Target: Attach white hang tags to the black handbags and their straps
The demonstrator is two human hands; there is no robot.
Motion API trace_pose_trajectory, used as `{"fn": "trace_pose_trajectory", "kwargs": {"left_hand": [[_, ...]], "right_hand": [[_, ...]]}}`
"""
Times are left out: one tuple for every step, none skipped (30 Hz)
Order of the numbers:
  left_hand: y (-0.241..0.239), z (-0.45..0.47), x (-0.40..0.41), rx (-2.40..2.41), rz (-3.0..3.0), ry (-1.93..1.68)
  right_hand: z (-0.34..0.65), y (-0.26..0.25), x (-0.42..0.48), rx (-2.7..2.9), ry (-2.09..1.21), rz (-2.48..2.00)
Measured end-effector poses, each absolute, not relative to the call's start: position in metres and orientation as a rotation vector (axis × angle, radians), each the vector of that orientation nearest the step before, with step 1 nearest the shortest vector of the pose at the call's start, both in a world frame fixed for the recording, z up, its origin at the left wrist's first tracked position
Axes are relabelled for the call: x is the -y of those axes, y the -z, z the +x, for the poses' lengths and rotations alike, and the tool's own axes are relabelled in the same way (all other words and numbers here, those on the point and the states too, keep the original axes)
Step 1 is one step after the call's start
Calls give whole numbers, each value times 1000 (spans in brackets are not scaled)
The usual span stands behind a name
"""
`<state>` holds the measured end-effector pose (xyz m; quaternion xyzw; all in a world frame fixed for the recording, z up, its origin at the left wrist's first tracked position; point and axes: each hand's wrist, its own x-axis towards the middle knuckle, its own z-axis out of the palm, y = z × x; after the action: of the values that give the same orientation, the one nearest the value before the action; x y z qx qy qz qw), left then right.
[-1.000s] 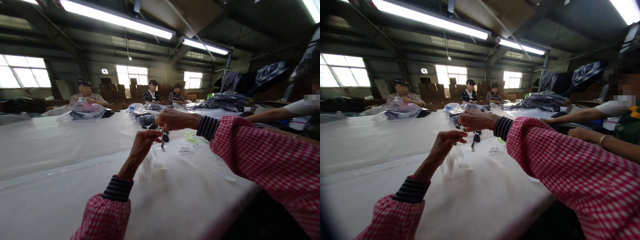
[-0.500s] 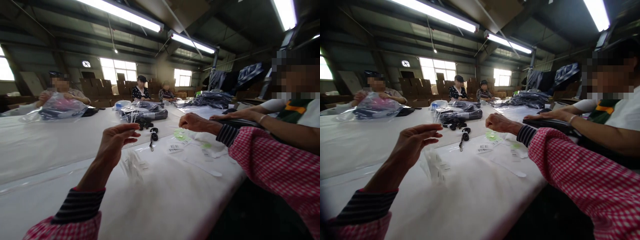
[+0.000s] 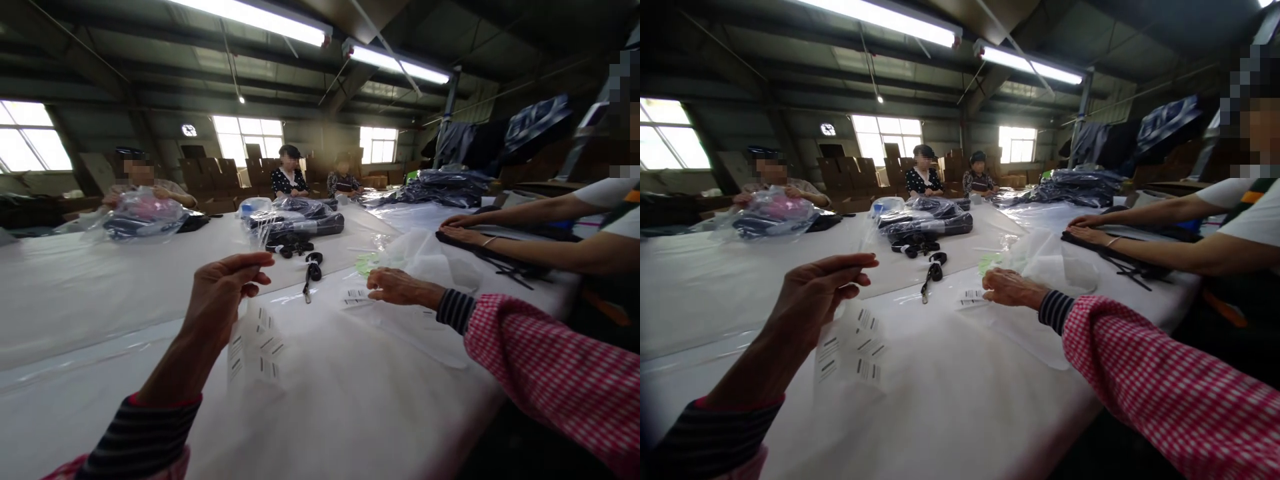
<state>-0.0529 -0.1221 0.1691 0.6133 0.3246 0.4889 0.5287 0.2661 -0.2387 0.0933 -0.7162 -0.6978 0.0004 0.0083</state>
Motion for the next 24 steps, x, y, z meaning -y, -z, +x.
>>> {"fn": "trace_pose_trajectory", "kwargs": {"left_hand": [[-168,-52,122,-779,1465,-1168],[-167,-52,122,-783,1468,-1170],[-166,-52,122,-788,1472,-1171],[-165,-52,122,-792,1477,-1173],[-165,-52,122,-795,1481,-1172],[-165,-52,122,-795,1484,-1172],[-165,-53,122,-793,1485,-1169],[-165,-53,122,-790,1486,-1169],[-165,-54,122,-784,1487,-1170],[-165,-54,122,-776,1486,-1175],[-166,-54,121,-767,1485,-1182],[-166,-55,121,-758,1481,-1189],[-166,-55,121,-749,1476,-1198],[-166,-55,121,-739,1471,-1207],[-167,-55,121,-729,1466,-1213],[-167,-55,121,-722,1461,-1218],[-167,-55,121,-717,1456,-1222],[-168,-55,122,-715,1451,-1226],[-168,-55,122,-716,1446,-1228],[-169,-55,122,-717,1444,-1228],[-169,-55,123,-716,1444,-1227],[-169,-55,123,-713,1446,-1226],[-169,-55,123,-709,1448,-1224],[-169,-55,123,-703,1450,-1223]], "right_hand": [[263,-91,233,2204,-9,-2224],[259,-89,228,2228,-14,-2214],[257,-88,223,2252,-18,-2207],[254,-87,219,2277,-19,-2203],[252,-85,215,2301,-18,-2202],[251,-83,211,2325,-14,-2202],[250,-81,208,2345,-6,-2202],[250,-79,206,2362,5,-2201],[250,-77,204,2378,20,-2197],[249,-75,203,2393,38,-2193],[249,-73,203,2408,57,-2187],[247,-72,202,2423,77,-2179],[246,-72,203,2438,95,-2172],[244,-72,203,2451,113,-2166],[242,-72,204,2459,131,-2163],[241,-73,205,2462,148,-2162],[240,-74,206,2458,165,-2165],[239,-76,207,2448,184,-2172],[240,-78,208,2431,204,-2182],[242,-79,208,2410,224,-2194],[244,-81,208,2385,242,-2210],[247,-83,209,2358,259,-2227],[249,-84,209,2332,272,-2245],[251,-86,209,2310,283,-2260]]}}
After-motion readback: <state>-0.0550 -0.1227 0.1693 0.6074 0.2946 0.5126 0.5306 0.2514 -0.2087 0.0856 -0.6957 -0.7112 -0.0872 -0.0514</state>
